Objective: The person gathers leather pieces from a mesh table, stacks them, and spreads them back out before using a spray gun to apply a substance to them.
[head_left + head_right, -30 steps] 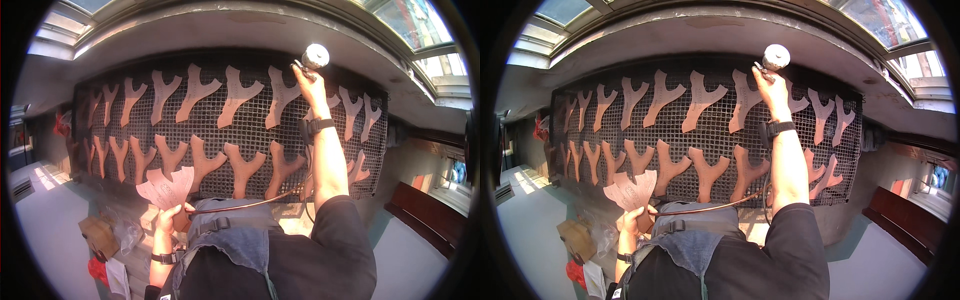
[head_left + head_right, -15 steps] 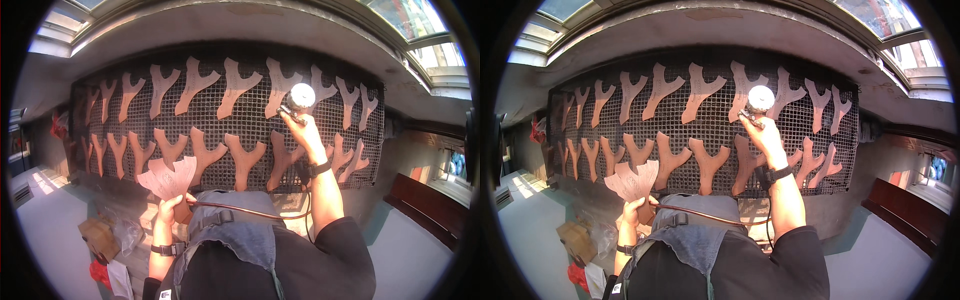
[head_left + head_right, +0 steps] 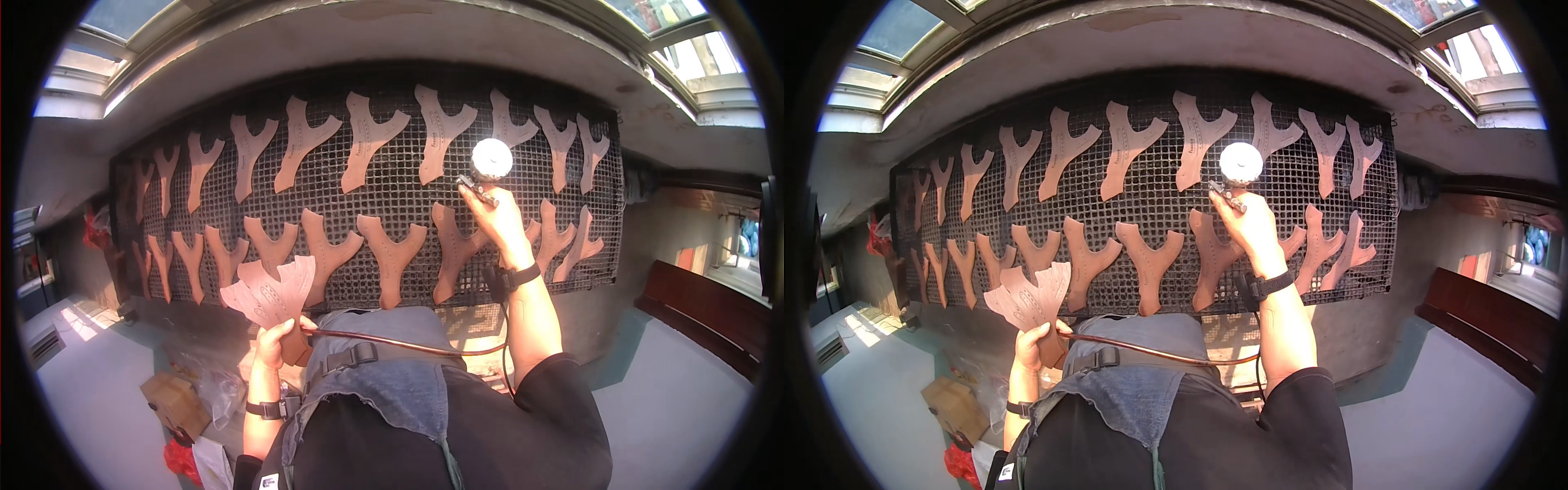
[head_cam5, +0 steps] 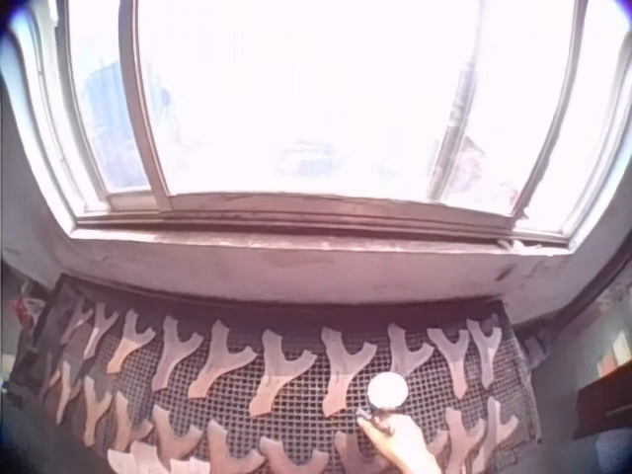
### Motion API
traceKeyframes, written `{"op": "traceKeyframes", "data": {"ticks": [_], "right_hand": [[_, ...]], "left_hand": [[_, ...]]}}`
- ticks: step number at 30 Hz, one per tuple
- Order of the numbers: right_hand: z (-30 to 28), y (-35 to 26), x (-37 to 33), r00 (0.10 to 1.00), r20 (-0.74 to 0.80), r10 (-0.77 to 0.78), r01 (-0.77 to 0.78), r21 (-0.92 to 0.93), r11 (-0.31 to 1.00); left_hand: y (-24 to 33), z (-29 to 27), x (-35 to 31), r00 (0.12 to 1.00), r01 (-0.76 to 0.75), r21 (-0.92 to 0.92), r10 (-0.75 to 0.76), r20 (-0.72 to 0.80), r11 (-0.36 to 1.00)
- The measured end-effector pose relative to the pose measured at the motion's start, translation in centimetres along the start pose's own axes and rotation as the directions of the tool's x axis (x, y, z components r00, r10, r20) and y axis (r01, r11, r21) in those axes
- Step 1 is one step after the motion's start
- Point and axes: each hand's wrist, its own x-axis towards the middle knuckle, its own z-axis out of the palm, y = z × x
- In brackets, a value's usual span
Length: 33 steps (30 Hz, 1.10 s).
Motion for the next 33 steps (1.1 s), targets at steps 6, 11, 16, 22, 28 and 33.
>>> {"op": "traceKeyframes", "data": {"ticks": [6,11,16,22,28,33], "right_hand": [[-0.5,1.2,7.9,0.996,-0.087,0.018,-0.021,-0.038,0.999],[-3.3,3.0,11.8,0.950,-0.308,0.054,-0.071,-0.046,0.996],[-4.7,0.9,12.7,0.922,-0.387,0.005,-0.001,0.010,1.000],[-3.8,0.7,10.4,0.889,-0.455,-0.044,0.025,-0.048,0.999],[-0.3,-0.3,5.0,0.963,-0.248,0.108,-0.101,0.041,0.994],[4.9,-3.7,-2.6,0.974,-0.190,0.120,-0.139,-0.086,0.987]], "left_hand": [[0.2,0.6,-0.4,1.000,-0.002,0.041,0.003,-0.025,0.999],[0.1,1.1,-0.9,0.999,0.007,0.025,-0.006,-0.049,1.000],[-0.4,0.1,-0.9,0.999,0.020,0.023,-0.019,-0.047,1.000],[-0.4,-2.3,-1.0,1.000,0.010,0.011,-0.010,-0.009,1.000],[-0.3,-6.4,-1.4,0.997,0.023,0.007,-0.023,0.073,1.000],[0.3,-12.6,-2.8,0.997,-0.013,0.002,0.013,0.078,1.000]]}}
